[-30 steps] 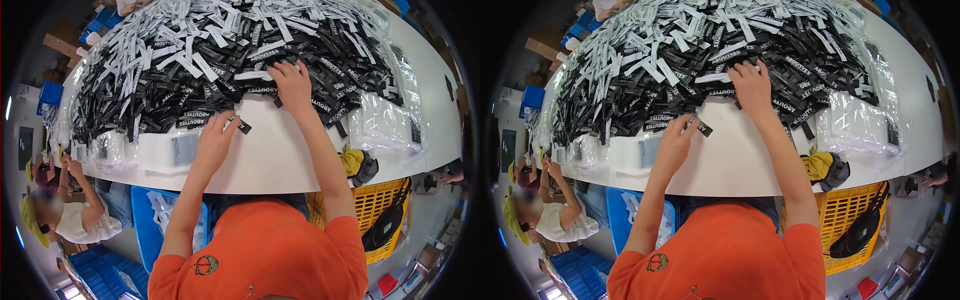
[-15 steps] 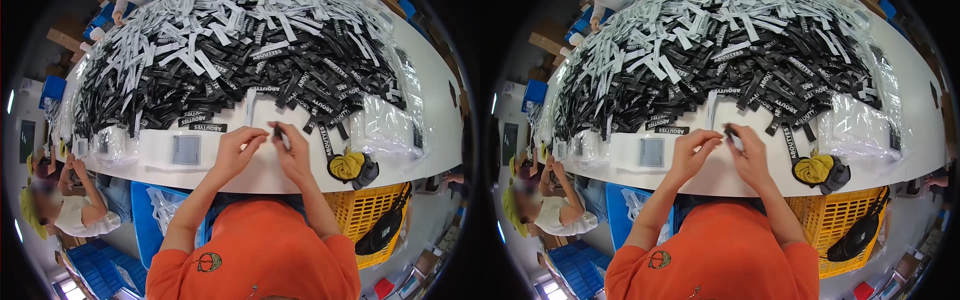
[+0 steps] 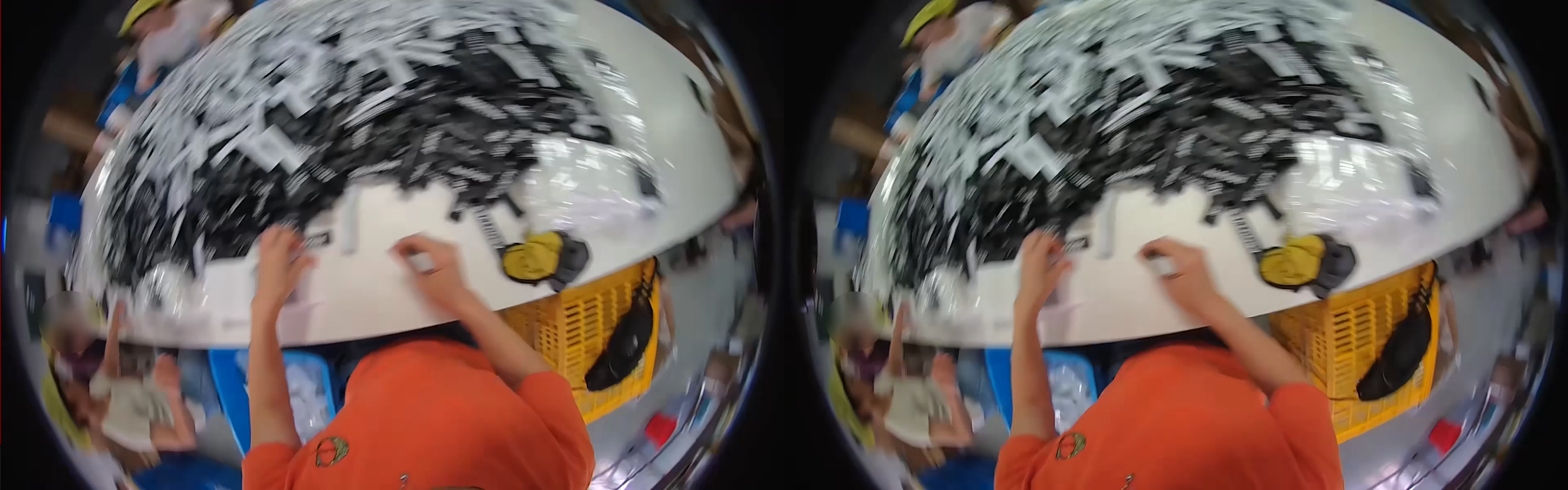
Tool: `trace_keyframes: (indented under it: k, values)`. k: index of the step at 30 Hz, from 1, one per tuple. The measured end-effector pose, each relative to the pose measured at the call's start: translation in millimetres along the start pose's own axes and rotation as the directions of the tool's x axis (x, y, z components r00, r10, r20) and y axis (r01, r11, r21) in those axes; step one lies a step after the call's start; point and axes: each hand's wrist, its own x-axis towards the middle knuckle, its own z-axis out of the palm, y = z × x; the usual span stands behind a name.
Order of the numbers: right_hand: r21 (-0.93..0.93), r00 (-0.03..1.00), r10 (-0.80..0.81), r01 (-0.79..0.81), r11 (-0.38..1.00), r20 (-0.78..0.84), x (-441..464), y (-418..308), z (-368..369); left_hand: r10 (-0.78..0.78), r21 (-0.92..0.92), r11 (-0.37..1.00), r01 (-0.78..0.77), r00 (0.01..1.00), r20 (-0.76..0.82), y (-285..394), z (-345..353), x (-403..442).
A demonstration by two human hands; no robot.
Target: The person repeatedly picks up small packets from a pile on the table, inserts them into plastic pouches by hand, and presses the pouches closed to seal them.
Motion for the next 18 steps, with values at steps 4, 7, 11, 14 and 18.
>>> trace_keyframes:
  k: [4, 7, 11, 14, 18]
  values:
    - [-0.074, 0.995, -0.057, 0.064, 0.995, 0.086, 2, -25, 12, -0.147, 0.057, 0.985, 0.161, 0.970, -0.192, 25, -14, 2]
    - [-0.034, 0.992, -0.123, 0.123, 0.992, 0.006, 15, -55, 27, -0.078, -0.189, 0.981, 0.034, 0.970, -0.229, 85, -46, -2]
    - [0.084, 0.972, -0.222, 0.216, 0.973, 0.081, 23, -63, 24, 0.116, -0.223, 0.958, -0.182, 0.953, -0.280, 113, -39, -14]
    - [0.174, 0.973, -0.208, 0.188, 0.967, 0.102, 25, -68, 12, 0.370, -0.080, 0.918, -0.389, 0.910, -0.186, 118, -44, -14]
    - [0.213, 0.956, -0.191, 0.143, 0.967, 0.223, 28, -61, -10, 0.406, 0.022, 0.914, -0.405, 0.910, -0.083, 129, -42, -16]
